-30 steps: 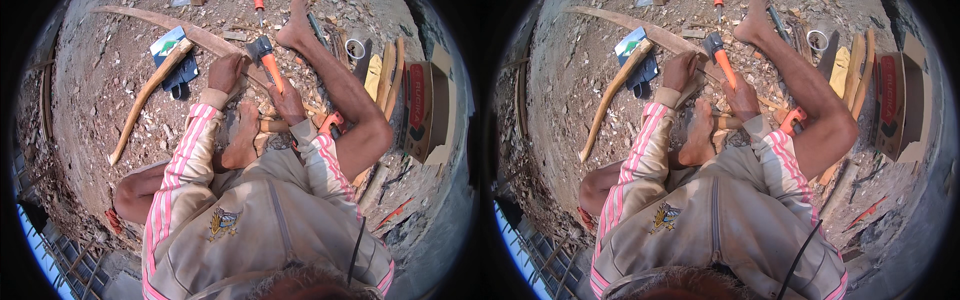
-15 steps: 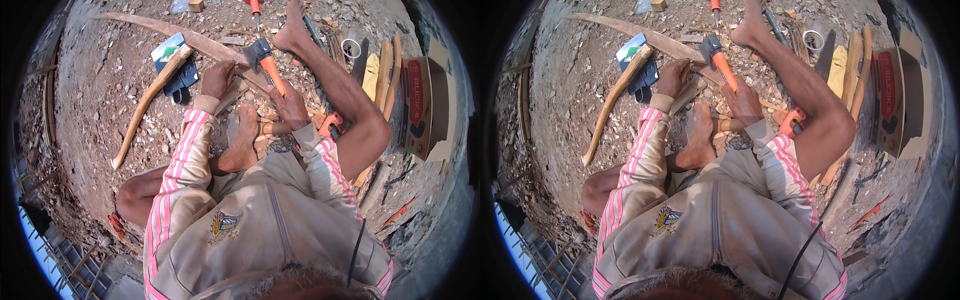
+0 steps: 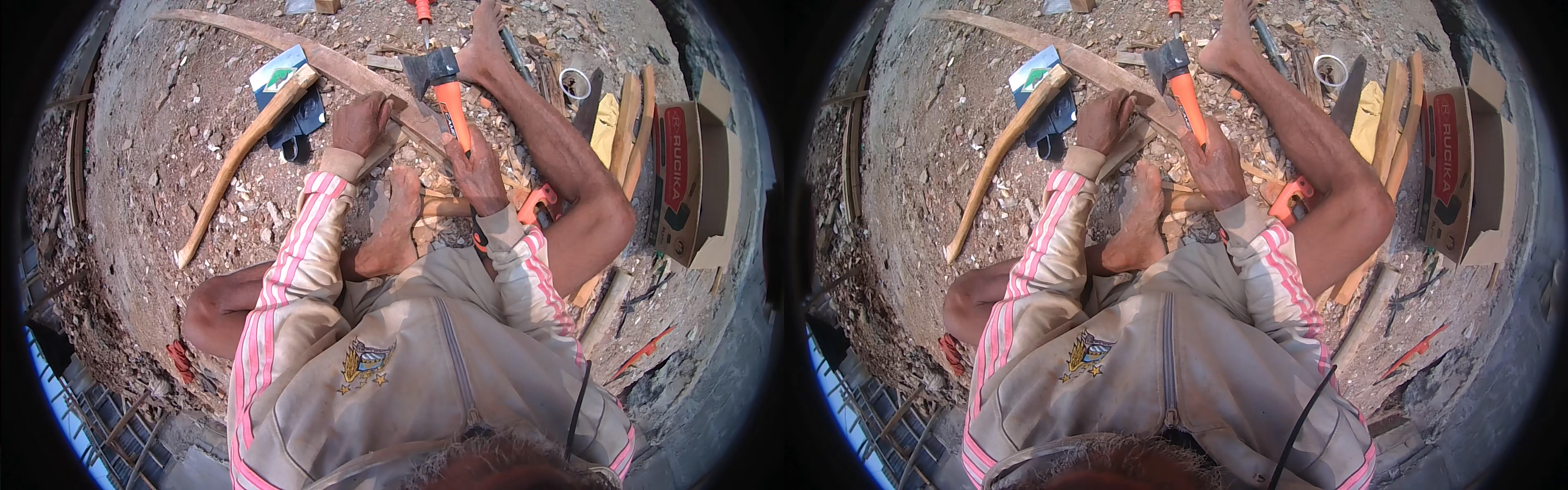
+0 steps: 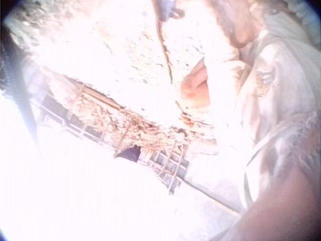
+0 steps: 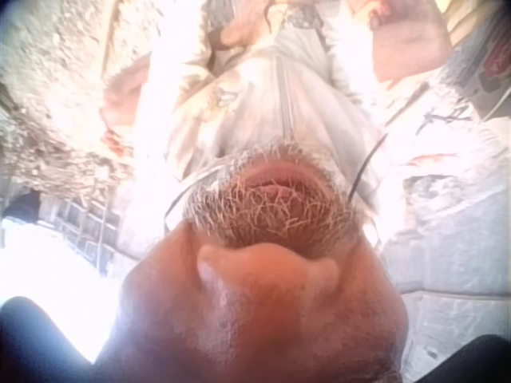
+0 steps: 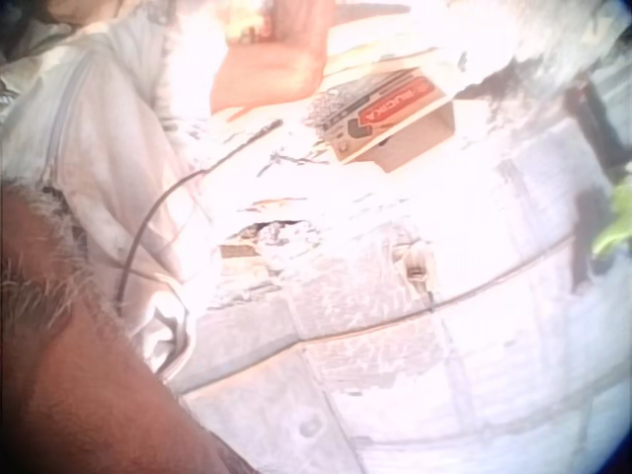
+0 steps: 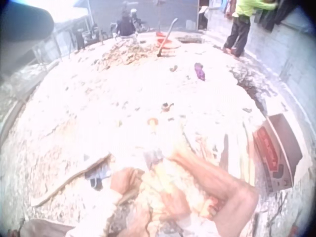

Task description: The person sits on the ground and uses a small axe to chip and shape a piece of wood held between their legs. They repeatedly strike the wood to remove small pieces and refine its shape.

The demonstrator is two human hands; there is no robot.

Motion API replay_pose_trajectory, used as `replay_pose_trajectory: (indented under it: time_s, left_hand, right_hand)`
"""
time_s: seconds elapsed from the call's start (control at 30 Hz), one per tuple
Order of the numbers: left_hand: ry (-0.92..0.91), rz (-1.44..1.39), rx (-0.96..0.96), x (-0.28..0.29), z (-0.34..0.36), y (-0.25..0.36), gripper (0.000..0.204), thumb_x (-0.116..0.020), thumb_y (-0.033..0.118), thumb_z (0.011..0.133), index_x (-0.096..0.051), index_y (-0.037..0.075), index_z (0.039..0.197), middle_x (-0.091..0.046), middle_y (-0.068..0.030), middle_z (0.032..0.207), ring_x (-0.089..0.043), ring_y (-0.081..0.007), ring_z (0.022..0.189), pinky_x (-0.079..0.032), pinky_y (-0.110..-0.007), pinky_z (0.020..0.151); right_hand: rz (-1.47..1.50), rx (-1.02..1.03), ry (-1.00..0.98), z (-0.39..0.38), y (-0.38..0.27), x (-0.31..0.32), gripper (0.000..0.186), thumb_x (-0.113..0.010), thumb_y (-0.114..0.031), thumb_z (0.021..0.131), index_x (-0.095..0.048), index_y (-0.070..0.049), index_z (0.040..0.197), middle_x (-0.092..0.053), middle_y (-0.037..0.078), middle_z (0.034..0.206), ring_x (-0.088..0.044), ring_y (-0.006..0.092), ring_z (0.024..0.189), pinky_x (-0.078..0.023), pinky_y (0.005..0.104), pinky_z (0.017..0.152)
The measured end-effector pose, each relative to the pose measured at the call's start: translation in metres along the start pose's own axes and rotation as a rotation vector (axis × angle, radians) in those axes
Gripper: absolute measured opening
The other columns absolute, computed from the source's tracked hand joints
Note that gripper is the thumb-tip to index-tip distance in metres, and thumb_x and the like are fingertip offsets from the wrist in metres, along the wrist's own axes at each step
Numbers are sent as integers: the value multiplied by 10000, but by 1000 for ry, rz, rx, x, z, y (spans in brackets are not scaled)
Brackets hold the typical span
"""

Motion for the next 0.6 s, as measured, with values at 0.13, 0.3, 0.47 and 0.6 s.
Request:
replay_pose_trajectory:
  time_s: [0.13, 0.3, 0.47, 0.6]
  left_hand:
    - [-6, 77, 9, 1, 3, 7, 261, -602, 336, 963, -623, 86, 891, -665, -182, 747, -664, -404, 699, -521, -501, 626]
    - [-29, 49, 3, -1, 8, 11, 247, -598, 313, 949, -622, 74, 891, -676, -194, 767, -666, -411, 707, -521, -512, 637]
    - [-43, 12, 10, -5, 8, 7, 245, -593, 304, 946, -630, 66, 902, -674, -207, 771, -667, -420, 727, -521, -523, 651]
    - [-73, 14, 10, -4, 9, 7, 250, -595, 312, 945, -636, 69, 908, -674, -209, 774, -669, -421, 736, -517, -526, 652]
  right_hand:
    - [53, 56, 45, 2, -35, 2, 330, -633, -291, 994, -537, -15, 1149, -625, 266, 734, -650, 485, 715, -469, 512, 593]
    - [-112, -32, -69, 9, -5, -21, 317, -625, -270, 995, -528, -16, 1160, -631, 288, 750, -646, 507, 748, -464, 534, 597]
    - [-29, 5, -31, 6, -12, -13, 322, -627, -268, 993, -525, -4, 1147, -625, 305, 765, -635, 516, 747, -466, 534, 601]
    - [-8, 89, 68, 8, -31, -9, 308, -621, -256, 993, -527, -6, 1147, -624, 297, 737, -639, 510, 732, -464, 542, 605]
Point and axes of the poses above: each hand's wrist, its own z-axis towards the middle knuckle, its own x-axis out of the back of the hand, y = z × x, the point moved 6 cm from there along z, towards the middle knuckle
